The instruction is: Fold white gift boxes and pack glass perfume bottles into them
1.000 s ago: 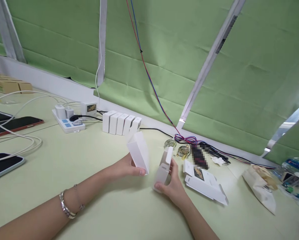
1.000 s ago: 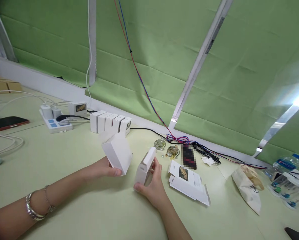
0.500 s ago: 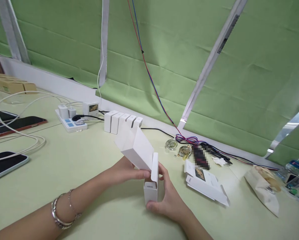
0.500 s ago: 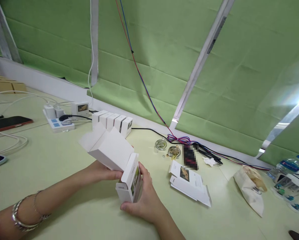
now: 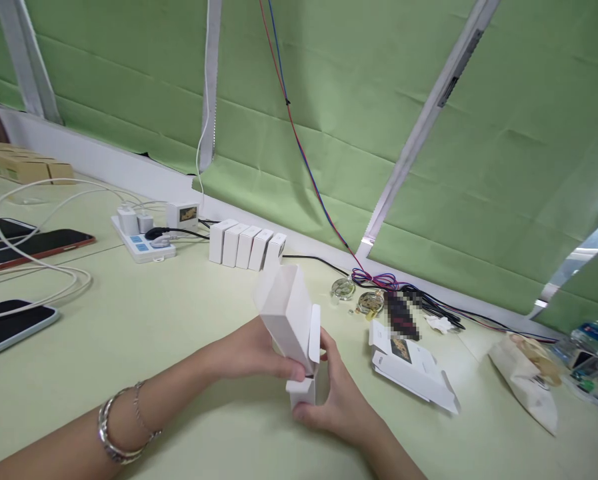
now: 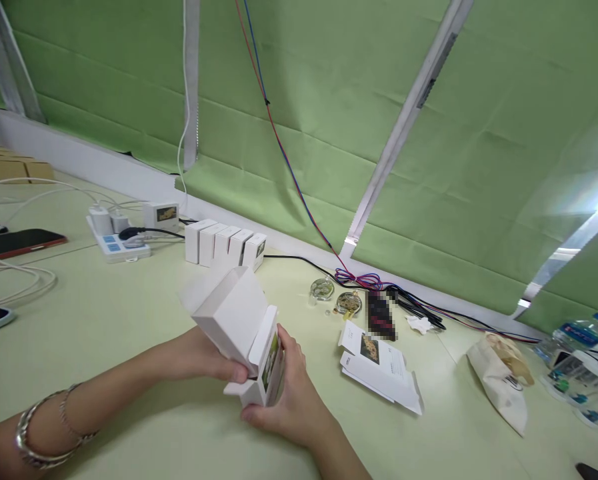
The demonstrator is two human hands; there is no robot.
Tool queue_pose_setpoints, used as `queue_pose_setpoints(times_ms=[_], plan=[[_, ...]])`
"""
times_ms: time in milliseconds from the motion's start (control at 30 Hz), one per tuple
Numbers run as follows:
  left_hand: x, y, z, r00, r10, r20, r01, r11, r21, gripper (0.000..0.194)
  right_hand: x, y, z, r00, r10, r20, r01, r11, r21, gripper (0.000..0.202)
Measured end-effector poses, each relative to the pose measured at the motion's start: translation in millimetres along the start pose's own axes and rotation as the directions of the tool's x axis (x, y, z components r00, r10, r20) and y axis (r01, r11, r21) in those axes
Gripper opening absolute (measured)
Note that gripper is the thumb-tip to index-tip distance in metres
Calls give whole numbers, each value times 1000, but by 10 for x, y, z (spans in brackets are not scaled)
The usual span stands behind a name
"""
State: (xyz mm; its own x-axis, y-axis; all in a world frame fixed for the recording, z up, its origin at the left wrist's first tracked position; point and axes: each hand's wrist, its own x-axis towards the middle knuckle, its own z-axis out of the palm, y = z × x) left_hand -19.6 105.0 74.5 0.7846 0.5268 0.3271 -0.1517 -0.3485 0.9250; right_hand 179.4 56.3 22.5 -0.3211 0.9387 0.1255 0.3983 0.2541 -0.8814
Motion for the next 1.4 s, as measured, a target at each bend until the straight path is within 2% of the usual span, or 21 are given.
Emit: queue_pose_setpoints(times_ms=[267, 500, 567, 633, 700, 767, 833, 867, 933, 1033, 1133, 1167, 1233, 1300, 1400], plan=[[-27, -4, -40, 992, 7, 126, -8, 1000, 9, 40, -1, 7, 52, 997, -55, -62, 53, 998, -30, 101], [-28, 68, -65, 987, -53, 153, 49, 998, 32, 45, 0, 44, 67, 994, -88, -59, 86, 995, -42, 103], [-24, 50, -71, 976, -79, 203, 78, 997, 15, 53, 0, 42, 62, 995, -82, -49, 79, 996, -49, 105], [-24, 8, -68, 971, -94, 219, 97, 995, -3, 72, -2, 39, 54, 997, -63, -44, 61, 997, -42, 106], [-33, -32, -53, 988, -81, 131, 85, 996, -26, 94, -4, 42, 46, 998, -48, -42, 47, 999, -20, 105], [-50, -51, -25, 998, -32, -47, 30, 998, -52, 107, -8, 50, 42, 998, -45, -36, 45, 999, -4, 105], [-71, -53, 8, 975, 40, -218, -50, 998, -38, 114, -13, 56, 41, 998, -49, -26, 49, 999, -1, 105], [-80, -56, 23, 960, 71, -271, -78, 997, -15, 115, -16, 57, 41, 999, -48, -24, 48, 999, 0, 106], [-95, -77, 47, 948, 94, -303, -83, 995, 49, 117, -22, 49, 43, 999, -44, -21, 45, 999, 15, 106], [-105, -147, 72, 975, 28, -219, -1, 992, 124, 114, -26, 21, 47, 999, -40, -4, 40, 998, 58, 106], [-98, -207, 93, 998, -7, -69, 16, 990, 139, 95, -24, 6, 55, 999, -41, 10, 40, 996, 84, 105], [-93, -216, 100, 998, 32, -57, -22, 987, 159, 89, -22, 9, 58, 999, -51, 8, 50, 995, 87, 104], [-84, -217, 108, 980, 169, -109, -136, 955, 263, 83, -17, 22, 63, 997, -75, -5, 75, 994, 81, 103], [-78, -204, 104, 947, 297, -126, -223, 883, 412, 76, -13, 36, 63, 996, -85, -14, 86, 994, 70, 103], [-68, -181, 71, 902, 420, -103, -297, 775, 558, 49, -12, 37, 58, 997, -80, -1, 80, 994, 78, 103]])
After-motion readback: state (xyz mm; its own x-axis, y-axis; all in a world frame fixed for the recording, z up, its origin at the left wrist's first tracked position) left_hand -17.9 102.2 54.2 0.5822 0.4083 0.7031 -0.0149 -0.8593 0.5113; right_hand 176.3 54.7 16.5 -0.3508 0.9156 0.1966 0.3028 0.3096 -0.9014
